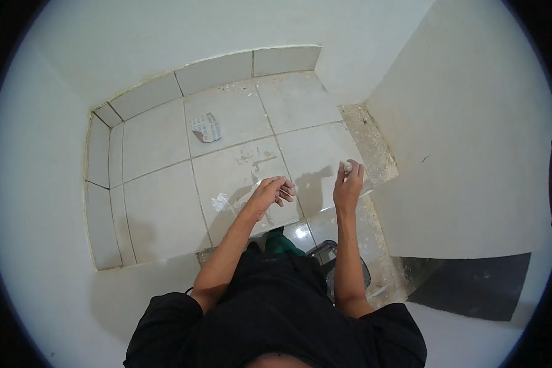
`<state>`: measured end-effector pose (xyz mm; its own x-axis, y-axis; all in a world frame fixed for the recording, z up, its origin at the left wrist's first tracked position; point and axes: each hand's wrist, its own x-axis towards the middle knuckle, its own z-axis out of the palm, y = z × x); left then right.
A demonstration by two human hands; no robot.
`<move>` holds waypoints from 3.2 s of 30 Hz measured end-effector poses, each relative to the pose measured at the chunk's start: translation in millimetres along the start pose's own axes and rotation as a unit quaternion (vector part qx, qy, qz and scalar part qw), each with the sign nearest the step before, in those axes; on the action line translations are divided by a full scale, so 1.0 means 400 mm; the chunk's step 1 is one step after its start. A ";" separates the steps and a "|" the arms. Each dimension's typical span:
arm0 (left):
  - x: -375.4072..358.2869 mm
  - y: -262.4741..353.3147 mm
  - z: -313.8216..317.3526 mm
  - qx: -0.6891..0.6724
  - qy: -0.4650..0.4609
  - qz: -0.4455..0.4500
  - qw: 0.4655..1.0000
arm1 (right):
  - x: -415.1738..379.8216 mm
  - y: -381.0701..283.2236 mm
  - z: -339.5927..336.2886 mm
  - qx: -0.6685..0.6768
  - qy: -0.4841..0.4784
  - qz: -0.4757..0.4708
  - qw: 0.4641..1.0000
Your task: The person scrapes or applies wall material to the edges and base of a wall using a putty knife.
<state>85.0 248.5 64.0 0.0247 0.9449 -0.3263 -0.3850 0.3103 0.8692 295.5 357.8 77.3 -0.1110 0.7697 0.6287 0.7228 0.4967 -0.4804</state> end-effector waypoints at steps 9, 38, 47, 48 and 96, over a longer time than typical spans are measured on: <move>0.036 -0.002 -0.031 -0.014 0.020 0.007 1.000 | -0.038 -0.118 0.229 0.481 -0.150 0.369 0.781; 0.236 0.072 -0.105 -0.025 0.140 0.019 0.990 | 0.209 -0.055 0.324 0.307 -0.112 0.142 0.934; 0.246 0.097 -0.141 -0.055 0.222 0.025 0.973 | 0.310 -0.079 0.378 0.259 -0.043 0.079 0.962; 0.247 0.095 -0.146 -0.058 0.229 0.030 0.971 | 0.329 -0.080 0.381 0.264 -0.046 0.091 0.959; 0.381 0.108 -0.087 -0.016 0.216 -0.061 0.974 | 0.075 -0.050 0.461 0.320 -0.220 0.032 0.921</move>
<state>40.1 402.2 38.8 -0.3155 0.7672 -0.5585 -0.4326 0.4076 0.8042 152.0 445.1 -6.9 -0.4492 0.8237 0.3461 0.2025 0.4711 -0.8585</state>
